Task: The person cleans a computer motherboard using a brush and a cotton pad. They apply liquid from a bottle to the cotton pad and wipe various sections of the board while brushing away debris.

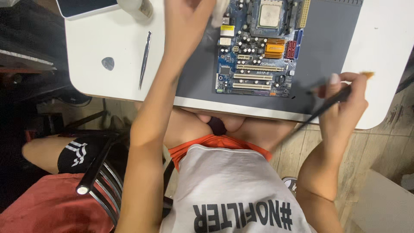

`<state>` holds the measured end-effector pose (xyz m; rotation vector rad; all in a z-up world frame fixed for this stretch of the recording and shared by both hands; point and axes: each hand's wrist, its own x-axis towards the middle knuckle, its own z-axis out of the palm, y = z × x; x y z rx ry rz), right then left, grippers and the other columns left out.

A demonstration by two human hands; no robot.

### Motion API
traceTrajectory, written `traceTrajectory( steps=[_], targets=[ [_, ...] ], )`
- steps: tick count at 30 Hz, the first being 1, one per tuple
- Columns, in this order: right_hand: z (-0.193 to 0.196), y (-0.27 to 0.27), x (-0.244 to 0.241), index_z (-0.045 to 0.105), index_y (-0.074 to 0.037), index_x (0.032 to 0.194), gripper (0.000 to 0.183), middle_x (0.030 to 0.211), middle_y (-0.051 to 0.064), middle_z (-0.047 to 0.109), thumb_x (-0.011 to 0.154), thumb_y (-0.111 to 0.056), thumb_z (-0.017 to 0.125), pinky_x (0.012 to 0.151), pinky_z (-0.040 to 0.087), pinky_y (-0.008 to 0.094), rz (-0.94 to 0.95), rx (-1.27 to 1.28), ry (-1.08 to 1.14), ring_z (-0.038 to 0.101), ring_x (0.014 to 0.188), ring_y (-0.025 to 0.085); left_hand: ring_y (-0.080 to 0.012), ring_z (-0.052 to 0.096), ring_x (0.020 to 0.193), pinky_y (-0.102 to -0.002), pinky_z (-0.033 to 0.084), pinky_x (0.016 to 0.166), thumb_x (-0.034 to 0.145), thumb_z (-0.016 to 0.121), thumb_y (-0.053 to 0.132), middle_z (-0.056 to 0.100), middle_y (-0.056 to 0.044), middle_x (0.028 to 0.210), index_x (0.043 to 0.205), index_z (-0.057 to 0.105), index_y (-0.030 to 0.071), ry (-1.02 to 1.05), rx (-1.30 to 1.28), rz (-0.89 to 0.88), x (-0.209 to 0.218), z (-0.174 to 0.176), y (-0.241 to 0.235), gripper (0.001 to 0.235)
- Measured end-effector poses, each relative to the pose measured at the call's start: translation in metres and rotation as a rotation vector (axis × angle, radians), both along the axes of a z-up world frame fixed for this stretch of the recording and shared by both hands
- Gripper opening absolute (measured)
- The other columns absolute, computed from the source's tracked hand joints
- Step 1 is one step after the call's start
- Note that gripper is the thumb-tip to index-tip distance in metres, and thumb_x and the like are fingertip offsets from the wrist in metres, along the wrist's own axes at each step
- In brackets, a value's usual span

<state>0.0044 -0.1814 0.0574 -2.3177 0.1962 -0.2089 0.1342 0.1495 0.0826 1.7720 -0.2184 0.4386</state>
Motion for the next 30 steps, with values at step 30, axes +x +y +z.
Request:
traceTrajectory(
  steps=[30],
  targets=[
    [0.017, 0.11, 0.025, 0.075, 0.001, 0.108, 0.009, 0.069, 0.011, 0.064, 0.103, -0.004, 0.079, 0.062, 0.051, 0.031, 0.539, 0.182, 0.017, 0.062, 0.058, 0.024, -0.0292, 0.065, 0.095, -0.04, 0.064, 0.082, 0.104, 0.062, 0.003, 0.064, -0.015, 0.104, 0.111, 0.071, -0.003, -0.415, 0.645, 0.067, -0.169, -0.09, -0.045, 0.013]
  ],
)
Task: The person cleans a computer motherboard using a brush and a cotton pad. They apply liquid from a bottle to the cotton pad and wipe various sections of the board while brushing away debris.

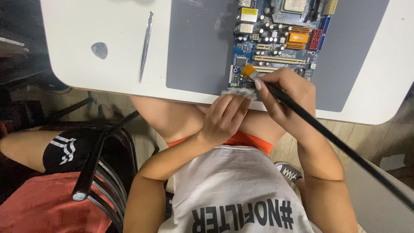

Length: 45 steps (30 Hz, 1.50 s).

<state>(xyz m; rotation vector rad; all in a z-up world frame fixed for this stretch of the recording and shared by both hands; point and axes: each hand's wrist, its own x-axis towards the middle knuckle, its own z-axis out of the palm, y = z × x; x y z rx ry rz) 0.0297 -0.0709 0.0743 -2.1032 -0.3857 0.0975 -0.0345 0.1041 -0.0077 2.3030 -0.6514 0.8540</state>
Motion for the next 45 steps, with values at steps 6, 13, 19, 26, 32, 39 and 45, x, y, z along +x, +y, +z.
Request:
traceTrajectory(
  steps=[6, 13, 19, 26, 32, 39, 45],
  targets=[
    [0.001, -0.003, 0.003, 0.077, -0.005, 0.101, 0.006, 0.068, 0.007, 0.063, 0.097, -0.001, 0.077, 0.062, 0.052, 0.032, 0.118, -0.046, -0.034, 0.064, 0.06, 0.027, -0.0299, 0.066, 0.093, -0.04, 0.064, 0.082, 0.101, 0.066, 0.002, 0.064, -0.016, 0.101, 0.106, 0.072, -0.002, -0.017, 0.006, 0.061, -0.004, -0.01, -0.003, 0.009],
    [0.011, -0.001, 0.014, 0.075, -0.002, 0.102, 0.005, 0.073, 0.01, 0.063, 0.098, 0.0, 0.074, 0.062, 0.049, 0.035, 0.162, -0.033, 0.048, 0.066, 0.066, 0.028, -0.0286, 0.067, 0.097, -0.041, 0.062, 0.088, 0.102, 0.065, 0.001, 0.066, -0.015, 0.105, 0.113, 0.072, -0.003, -0.007, 0.056, 0.047, -0.008, -0.004, -0.002, 0.014],
    [0.019, -0.006, 0.021, 0.073, -0.001, 0.101, 0.005, 0.07, 0.011, 0.061, 0.096, 0.002, 0.073, 0.059, 0.047, 0.035, 0.221, -0.087, 0.052, 0.064, 0.061, 0.028, -0.0295, 0.069, 0.097, -0.042, 0.061, 0.09, 0.102, 0.063, 0.002, 0.067, -0.016, 0.104, 0.109, 0.072, -0.004, -0.009, 0.063, 0.051, -0.017, -0.014, -0.008, 0.012],
    [0.02, 0.002, 0.028, 0.067, -0.001, 0.088, 0.004, 0.063, 0.012, 0.058, 0.092, -0.001, 0.068, 0.057, 0.047, 0.038, 0.33, -0.194, 0.114, 0.063, 0.06, 0.034, -0.0287, 0.069, 0.103, -0.04, 0.06, 0.094, 0.104, 0.06, 0.002, 0.067, -0.016, 0.11, 0.113, 0.071, -0.003, 0.01, 0.07, 0.069, -0.02, -0.016, -0.009, 0.016],
    [0.018, 0.006, 0.039, 0.066, 0.002, 0.092, 0.012, 0.068, 0.021, 0.06, 0.096, -0.007, 0.073, 0.061, 0.047, 0.047, 0.338, -0.235, 0.083, 0.065, 0.067, 0.044, -0.0296, 0.068, 0.105, -0.041, 0.059, 0.095, 0.104, 0.06, 0.003, 0.066, -0.016, 0.11, 0.112, 0.071, -0.003, 0.038, 0.075, 0.037, -0.021, -0.017, -0.007, 0.014],
    [0.017, 0.003, 0.043, 0.067, 0.0, 0.094, 0.013, 0.069, 0.016, 0.061, 0.1, -0.009, 0.074, 0.062, 0.047, 0.043, 0.3, -0.273, 0.077, 0.066, 0.07, 0.041, -0.0268, 0.067, 0.101, -0.04, 0.059, 0.094, 0.105, 0.06, 0.004, 0.066, -0.014, 0.109, 0.111, 0.072, -0.002, 0.035, 0.02, 0.049, -0.021, -0.022, -0.009, 0.015],
    [0.018, 0.004, 0.039, 0.066, -0.004, 0.087, 0.011, 0.062, 0.01, 0.058, 0.097, -0.007, 0.071, 0.06, 0.045, 0.037, 0.283, -0.222, 0.128, 0.063, 0.064, 0.031, -0.0282, 0.066, 0.102, -0.041, 0.059, 0.093, 0.106, 0.058, 0.003, 0.064, -0.015, 0.108, 0.11, 0.071, -0.002, 0.016, 0.008, 0.039, -0.019, -0.022, -0.009, 0.014]
  ],
)
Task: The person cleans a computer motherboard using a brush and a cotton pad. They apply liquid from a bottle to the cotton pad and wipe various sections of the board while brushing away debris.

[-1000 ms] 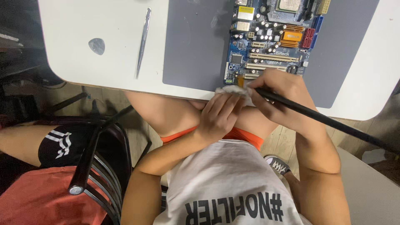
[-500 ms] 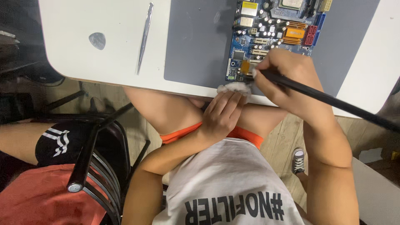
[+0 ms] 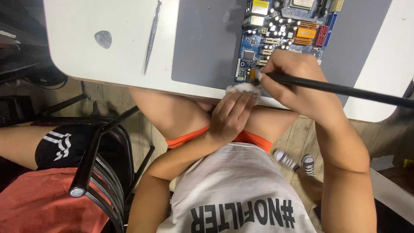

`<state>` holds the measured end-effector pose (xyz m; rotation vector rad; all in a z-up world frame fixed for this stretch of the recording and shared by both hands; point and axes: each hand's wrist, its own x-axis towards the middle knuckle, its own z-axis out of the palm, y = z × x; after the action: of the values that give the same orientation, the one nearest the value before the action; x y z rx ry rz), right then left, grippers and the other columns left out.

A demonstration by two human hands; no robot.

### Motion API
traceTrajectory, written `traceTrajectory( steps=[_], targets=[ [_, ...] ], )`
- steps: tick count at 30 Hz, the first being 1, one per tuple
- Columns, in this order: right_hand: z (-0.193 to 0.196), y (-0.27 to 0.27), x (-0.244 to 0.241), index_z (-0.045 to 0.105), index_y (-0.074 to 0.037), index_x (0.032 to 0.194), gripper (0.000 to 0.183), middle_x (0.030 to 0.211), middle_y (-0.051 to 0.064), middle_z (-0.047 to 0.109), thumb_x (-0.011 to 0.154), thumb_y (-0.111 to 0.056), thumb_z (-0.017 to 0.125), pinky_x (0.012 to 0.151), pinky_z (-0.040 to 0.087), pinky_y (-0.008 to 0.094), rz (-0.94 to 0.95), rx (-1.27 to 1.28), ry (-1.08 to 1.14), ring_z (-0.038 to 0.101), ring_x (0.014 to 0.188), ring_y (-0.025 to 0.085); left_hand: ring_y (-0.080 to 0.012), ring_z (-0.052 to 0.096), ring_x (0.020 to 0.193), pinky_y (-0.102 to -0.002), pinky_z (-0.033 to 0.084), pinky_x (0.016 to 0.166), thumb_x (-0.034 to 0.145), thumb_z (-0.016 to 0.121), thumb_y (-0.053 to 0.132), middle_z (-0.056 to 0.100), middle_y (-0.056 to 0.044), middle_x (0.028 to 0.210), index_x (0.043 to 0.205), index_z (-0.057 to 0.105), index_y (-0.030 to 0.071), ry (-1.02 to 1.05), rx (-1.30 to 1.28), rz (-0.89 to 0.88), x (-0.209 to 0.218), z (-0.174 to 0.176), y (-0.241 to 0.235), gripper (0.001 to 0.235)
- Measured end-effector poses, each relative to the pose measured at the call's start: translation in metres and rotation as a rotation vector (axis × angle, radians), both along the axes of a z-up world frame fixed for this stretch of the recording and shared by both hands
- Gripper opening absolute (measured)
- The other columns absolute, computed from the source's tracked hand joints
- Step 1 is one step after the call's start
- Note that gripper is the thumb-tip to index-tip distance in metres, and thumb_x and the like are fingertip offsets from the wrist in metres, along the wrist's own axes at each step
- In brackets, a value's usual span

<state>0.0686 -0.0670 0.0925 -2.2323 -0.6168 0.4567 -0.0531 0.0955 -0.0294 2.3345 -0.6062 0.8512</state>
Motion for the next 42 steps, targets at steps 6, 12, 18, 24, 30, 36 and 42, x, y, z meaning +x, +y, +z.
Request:
traceTrajectory(
  steps=[6, 12, 18, 24, 30, 36, 42],
  targets=[
    [0.003, -0.001, -0.01, 0.068, -0.002, 0.09, 0.01, 0.067, 0.016, 0.061, 0.093, -0.009, 0.074, 0.063, 0.049, 0.044, 0.054, 0.022, -0.003, 0.067, 0.069, 0.041, -0.0291, 0.065, 0.101, -0.041, 0.061, 0.089, 0.106, 0.058, 0.002, 0.062, -0.016, 0.109, 0.111, 0.071, -0.003, -0.047, -0.018, -0.01, 0.002, -0.004, 0.002, 0.014],
    [-0.002, -0.008, -0.02, 0.068, -0.006, 0.086, 0.012, 0.066, 0.01, 0.062, 0.095, -0.012, 0.072, 0.063, 0.049, 0.038, 0.004, 0.032, 0.05, 0.067, 0.067, 0.032, -0.0298, 0.065, 0.095, -0.041, 0.061, 0.083, 0.106, 0.055, 0.001, 0.062, -0.016, 0.104, 0.103, 0.071, -0.004, -0.087, -0.047, 0.003, 0.003, 0.005, 0.007, 0.016],
    [-0.017, -0.012, -0.03, 0.07, -0.003, 0.094, 0.006, 0.071, 0.016, 0.064, 0.094, -0.007, 0.075, 0.064, 0.051, 0.042, 0.005, 0.047, -0.045, 0.069, 0.072, 0.04, -0.0283, 0.068, 0.097, -0.038, 0.062, 0.084, 0.109, 0.052, 0.003, 0.065, -0.013, 0.106, 0.108, 0.073, -0.001, -0.095, 0.029, 0.086, -0.001, -0.005, 0.009, 0.021],
    [-0.018, -0.014, -0.029, 0.071, -0.004, 0.097, 0.006, 0.078, 0.013, 0.067, 0.095, -0.006, 0.077, 0.069, 0.052, 0.04, -0.04, 0.065, -0.083, 0.071, 0.078, 0.037, -0.0299, 0.071, 0.1, -0.043, 0.063, 0.091, 0.108, 0.057, 0.005, 0.069, -0.014, 0.107, 0.108, 0.074, -0.001, -0.084, -0.021, 0.09, -0.002, -0.008, 0.003, 0.018],
    [-0.008, -0.011, -0.023, 0.072, -0.004, 0.092, 0.007, 0.073, 0.008, 0.064, 0.097, -0.007, 0.076, 0.066, 0.048, 0.033, -0.104, 0.146, 0.038, 0.065, 0.068, 0.024, -0.0298, 0.071, 0.102, -0.044, 0.063, 0.094, 0.108, 0.058, 0.006, 0.07, -0.014, 0.107, 0.108, 0.074, -0.001, -0.058, -0.014, 0.095, -0.005, -0.009, 0.003, 0.018],
    [-0.006, -0.01, -0.019, 0.07, 0.0, 0.088, 0.008, 0.067, 0.015, 0.062, 0.094, -0.006, 0.072, 0.061, 0.045, 0.039, -0.021, 0.106, 0.106, 0.063, 0.062, 0.029, -0.0297, 0.072, 0.104, -0.044, 0.063, 0.093, 0.106, 0.062, 0.007, 0.07, -0.013, 0.106, 0.109, 0.074, 0.0, -0.039, -0.011, 0.08, -0.003, -0.008, 0.004, 0.014],
    [-0.004, -0.006, -0.02, 0.068, 0.0, 0.083, 0.011, 0.065, 0.016, 0.062, 0.092, -0.005, 0.071, 0.061, 0.046, 0.04, -0.011, 0.101, 0.126, 0.062, 0.06, 0.031, -0.0294, 0.072, 0.104, -0.044, 0.063, 0.094, 0.107, 0.062, 0.007, 0.071, -0.013, 0.108, 0.109, 0.075, 0.0, -0.052, -0.038, 0.104, -0.003, -0.013, 0.001, 0.015]
  ],
)
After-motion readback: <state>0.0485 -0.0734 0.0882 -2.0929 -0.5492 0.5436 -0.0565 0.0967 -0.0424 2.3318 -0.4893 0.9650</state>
